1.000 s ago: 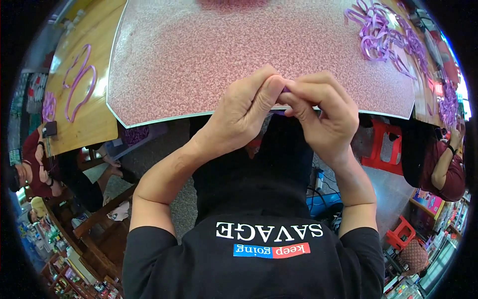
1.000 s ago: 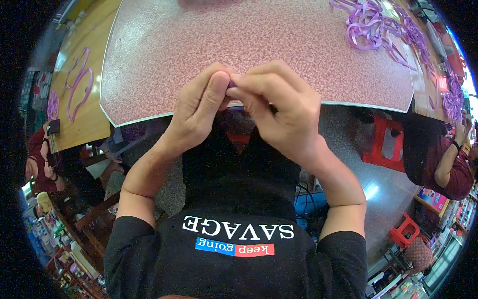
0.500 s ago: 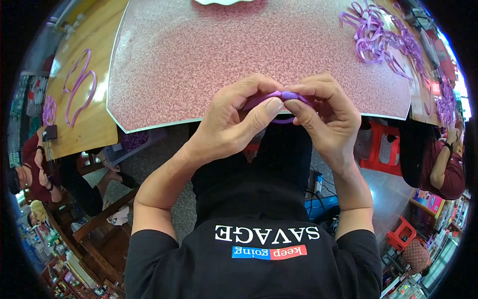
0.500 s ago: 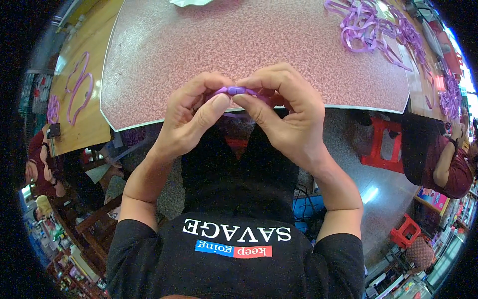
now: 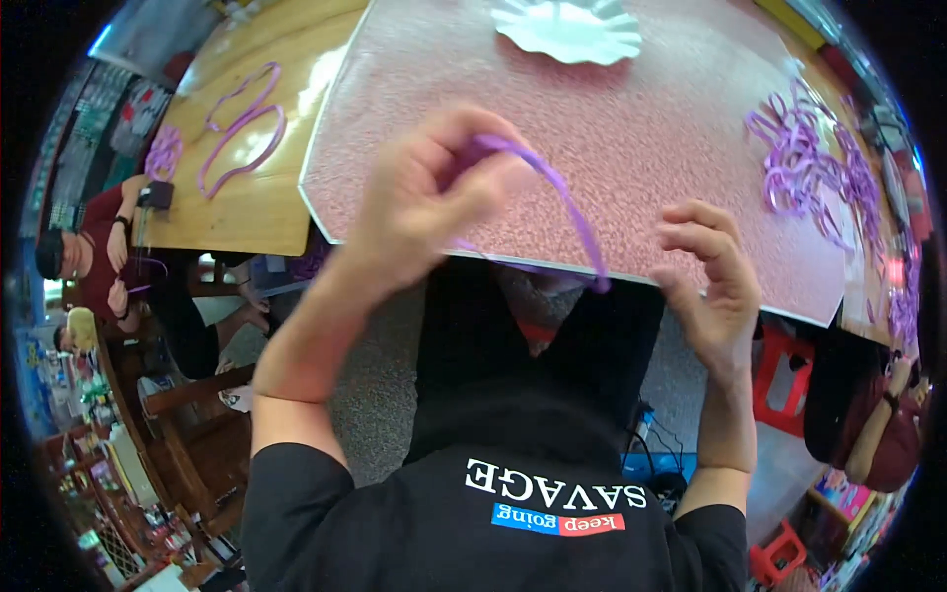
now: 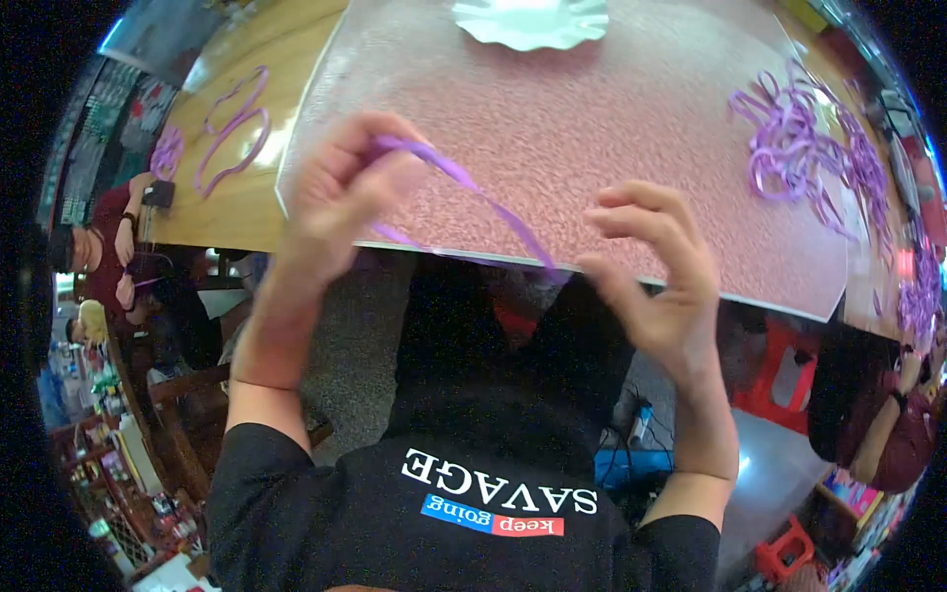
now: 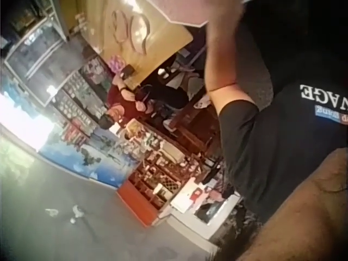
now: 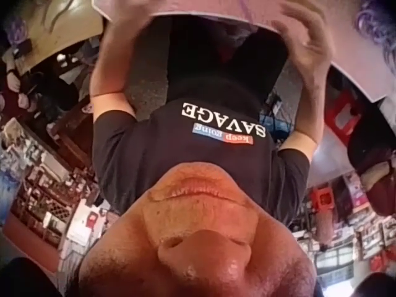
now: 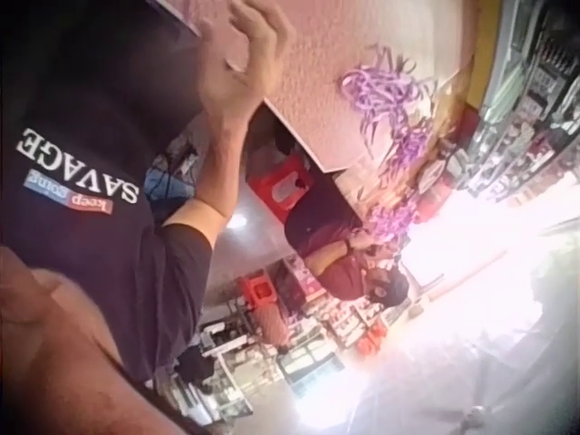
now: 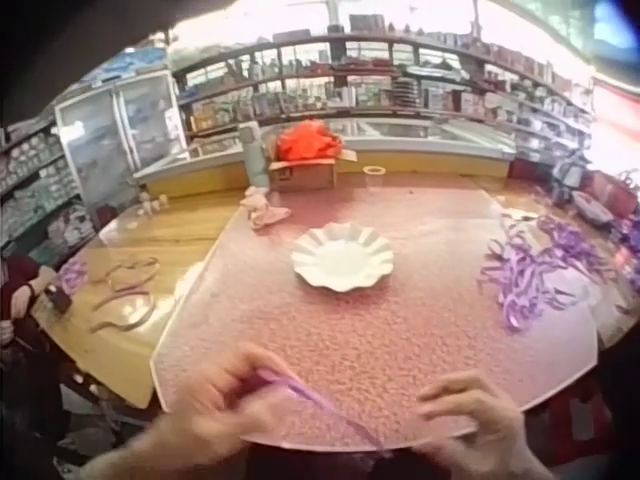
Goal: The recorder is manually preparing small purple ribbon loops or knots at a factory workbench.
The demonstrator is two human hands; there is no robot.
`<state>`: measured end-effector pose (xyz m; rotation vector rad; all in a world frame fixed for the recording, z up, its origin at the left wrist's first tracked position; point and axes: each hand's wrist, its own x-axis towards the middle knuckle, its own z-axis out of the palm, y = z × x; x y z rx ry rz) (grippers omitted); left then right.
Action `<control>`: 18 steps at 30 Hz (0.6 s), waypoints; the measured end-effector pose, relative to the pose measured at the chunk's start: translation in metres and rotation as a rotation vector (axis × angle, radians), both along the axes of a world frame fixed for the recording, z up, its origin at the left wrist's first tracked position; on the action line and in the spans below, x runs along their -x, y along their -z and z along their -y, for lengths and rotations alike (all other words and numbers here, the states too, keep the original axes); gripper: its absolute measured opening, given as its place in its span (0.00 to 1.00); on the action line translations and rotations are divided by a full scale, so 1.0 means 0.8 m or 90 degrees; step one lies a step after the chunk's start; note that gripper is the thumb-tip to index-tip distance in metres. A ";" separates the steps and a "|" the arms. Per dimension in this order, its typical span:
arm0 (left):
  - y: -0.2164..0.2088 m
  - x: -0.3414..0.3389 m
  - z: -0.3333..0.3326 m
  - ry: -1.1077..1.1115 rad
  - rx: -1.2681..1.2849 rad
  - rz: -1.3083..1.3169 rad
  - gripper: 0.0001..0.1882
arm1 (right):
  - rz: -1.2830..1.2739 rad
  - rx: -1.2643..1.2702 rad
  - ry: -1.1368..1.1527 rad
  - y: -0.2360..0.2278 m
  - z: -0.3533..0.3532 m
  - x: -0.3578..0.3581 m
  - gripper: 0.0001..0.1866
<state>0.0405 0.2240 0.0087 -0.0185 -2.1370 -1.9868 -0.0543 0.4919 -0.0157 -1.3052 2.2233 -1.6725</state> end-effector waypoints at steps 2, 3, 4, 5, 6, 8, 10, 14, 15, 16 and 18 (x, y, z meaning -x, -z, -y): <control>-0.030 -0.008 0.057 -0.141 0.131 -0.044 0.10 | 0.003 -0.009 0.061 0.000 -0.009 0.019 0.10; -0.040 -0.010 0.098 -0.218 0.193 -0.067 0.10 | 0.011 -0.023 0.130 0.001 -0.014 0.030 0.10; -0.054 -0.012 0.142 -0.293 0.310 0.022 0.10 | 0.005 -0.029 0.145 0.003 -0.029 0.046 0.10; -0.049 -0.006 0.192 -0.319 0.335 -0.033 0.12 | 0.006 -0.058 0.188 0.006 -0.047 0.066 0.10; -0.051 -0.003 0.247 -0.371 0.551 -0.072 0.13 | 0.006 -0.088 0.237 0.008 -0.061 0.082 0.11; -0.062 0.000 0.321 -0.527 0.775 -0.031 0.14 | -0.055 -0.134 0.314 0.009 -0.085 0.113 0.12; -0.116 -0.081 0.509 -0.529 0.802 0.023 0.19 | -0.093 -0.130 0.338 0.020 -0.080 0.143 0.12; -0.105 -0.061 0.572 -0.726 1.191 0.115 0.36 | -0.204 -0.172 0.455 0.035 -0.132 0.196 0.11; -0.090 -0.043 0.548 -0.705 1.144 0.032 0.34 | -0.262 -0.193 0.462 0.036 -0.146 0.203 0.11; -0.080 -0.030 0.518 -0.686 1.098 -0.045 0.32 | -0.242 -0.254 0.492 0.030 -0.150 0.204 0.11; -0.053 0.004 0.414 -0.550 0.965 -0.125 0.30 | -0.211 -0.270 0.479 0.034 -0.161 0.215 0.10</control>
